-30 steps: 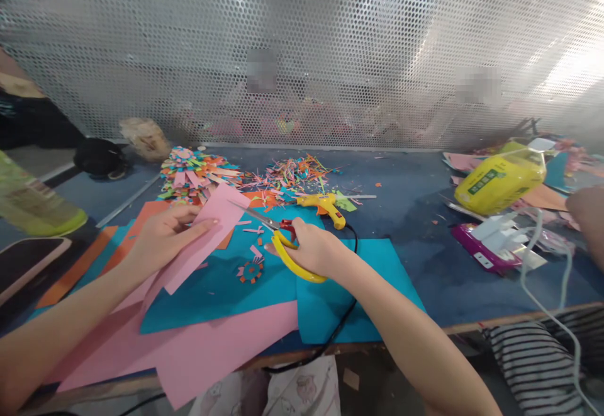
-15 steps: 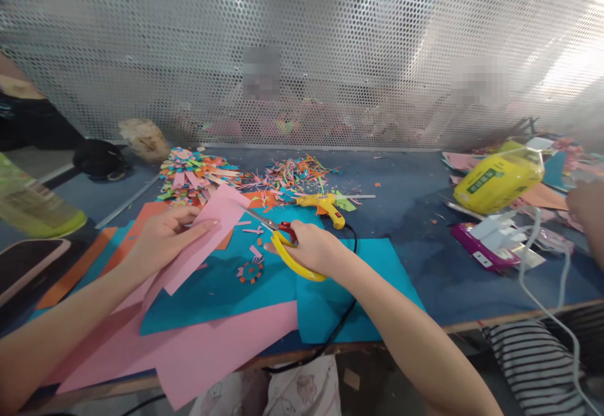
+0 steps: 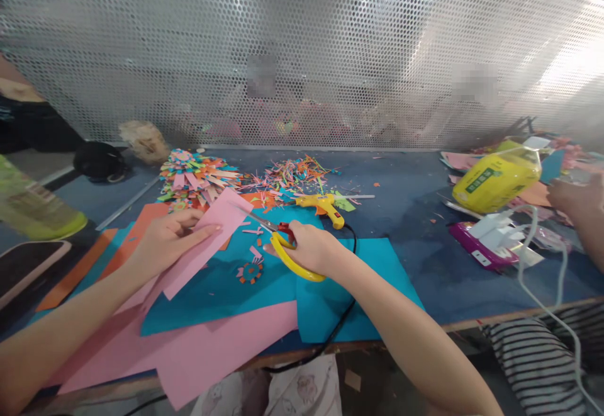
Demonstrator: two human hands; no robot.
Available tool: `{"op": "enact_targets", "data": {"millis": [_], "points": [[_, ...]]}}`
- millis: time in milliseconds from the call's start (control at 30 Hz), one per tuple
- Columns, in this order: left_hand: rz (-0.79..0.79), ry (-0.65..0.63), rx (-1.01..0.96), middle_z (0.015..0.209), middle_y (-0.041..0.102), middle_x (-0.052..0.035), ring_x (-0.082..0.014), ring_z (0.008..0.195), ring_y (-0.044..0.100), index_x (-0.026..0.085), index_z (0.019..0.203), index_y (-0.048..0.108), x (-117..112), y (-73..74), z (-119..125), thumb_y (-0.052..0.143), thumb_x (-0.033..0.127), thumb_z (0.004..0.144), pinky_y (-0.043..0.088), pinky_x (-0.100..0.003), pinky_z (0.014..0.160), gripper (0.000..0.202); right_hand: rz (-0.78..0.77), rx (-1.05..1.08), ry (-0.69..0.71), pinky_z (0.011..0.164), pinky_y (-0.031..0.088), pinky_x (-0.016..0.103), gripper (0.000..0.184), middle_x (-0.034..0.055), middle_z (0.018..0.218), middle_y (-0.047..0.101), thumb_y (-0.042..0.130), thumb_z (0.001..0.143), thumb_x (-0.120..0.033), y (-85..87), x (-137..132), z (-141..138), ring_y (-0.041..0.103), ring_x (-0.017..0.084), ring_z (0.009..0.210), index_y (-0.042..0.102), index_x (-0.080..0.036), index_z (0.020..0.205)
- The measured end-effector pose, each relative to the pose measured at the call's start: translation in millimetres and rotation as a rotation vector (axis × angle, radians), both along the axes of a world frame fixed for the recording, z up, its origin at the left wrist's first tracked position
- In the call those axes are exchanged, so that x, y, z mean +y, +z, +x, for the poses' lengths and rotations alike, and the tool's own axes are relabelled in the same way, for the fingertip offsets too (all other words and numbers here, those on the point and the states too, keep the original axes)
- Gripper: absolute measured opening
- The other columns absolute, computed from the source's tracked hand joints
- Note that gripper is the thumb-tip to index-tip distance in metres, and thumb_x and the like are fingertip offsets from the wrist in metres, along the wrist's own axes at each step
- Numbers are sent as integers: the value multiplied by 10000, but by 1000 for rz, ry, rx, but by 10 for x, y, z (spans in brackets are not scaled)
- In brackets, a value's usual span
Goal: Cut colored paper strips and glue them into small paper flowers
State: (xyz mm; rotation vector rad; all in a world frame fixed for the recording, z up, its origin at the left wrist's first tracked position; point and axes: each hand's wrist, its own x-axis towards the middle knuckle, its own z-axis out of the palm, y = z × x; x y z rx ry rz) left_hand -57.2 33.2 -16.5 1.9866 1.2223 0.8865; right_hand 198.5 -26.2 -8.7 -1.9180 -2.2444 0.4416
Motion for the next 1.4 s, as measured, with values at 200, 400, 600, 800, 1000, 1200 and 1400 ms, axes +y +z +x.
{"op": "enact_targets", "data": {"millis": [200, 400, 600, 800, 1000, 1200, 1400], "points": [[-12, 2, -15, 776, 664, -21, -155, 668, 596, 171, 790, 604, -1, 8, 3, 598, 429, 700, 443, -217, 556, 273, -19, -6, 8, 455, 250, 222, 533, 29, 669, 564, 323, 738, -699, -4, 34, 12, 482, 135, 525, 477, -189, 749], [15, -24, 22, 799, 667, -20, -154, 676, 596, 179, 795, 607, -16, 16, 6, 594, 430, 705, 445, -222, 576, 267, -13, 17, 11, 459, 263, 216, 562, 34, 713, 586, 297, 733, -720, 14, -9, -8, 514, 146, 565, 476, -191, 794], [32, -28, 95, 842, 675, -37, -171, 702, 605, 182, 825, 620, -56, 35, 22, 564, 454, 717, 450, -241, 593, 297, -21, 18, 6, 463, 267, 216, 564, 41, 726, 599, 302, 733, -719, 17, -21, -34, 531, 155, 589, 487, -191, 802], [14, -31, 64, 835, 679, -39, -164, 672, 605, 182, 833, 620, -59, 36, 22, 567, 444, 714, 454, -241, 574, 292, -28, -1, -8, 481, 275, 225, 537, 51, 737, 604, 331, 747, -691, -3, -7, -48, 542, 163, 611, 513, -188, 792], [9, -44, 127, 764, 685, -23, -139, 562, 578, 190, 800, 640, -109, 85, 68, 593, 455, 678, 431, -229, 508, 296, 13, 26, 13, 455, 257, 212, 532, 26, 719, 587, 334, 742, -696, 24, -49, -79, 525, 149, 593, 477, -197, 859], [40, -37, 150, 729, 679, -11, -142, 562, 571, 197, 774, 632, -138, 116, 97, 589, 432, 685, 428, -225, 509, 255, 26, -3, 13, 462, 250, 208, 514, 34, 717, 585, 344, 752, -682, 7, -23, -80, 521, 140, 600, 496, -192, 787], [70, -135, 310, 719, 661, -9, -165, 603, 575, 211, 783, 626, 35, 98, -78, 549, 493, 698, 410, -225, 508, 304, 37, -20, 15, 477, 252, 219, 522, 41, 692, 591, 350, 756, -677, -41, 40, -41, 525, 140, 583, 521, -184, 741]]}}
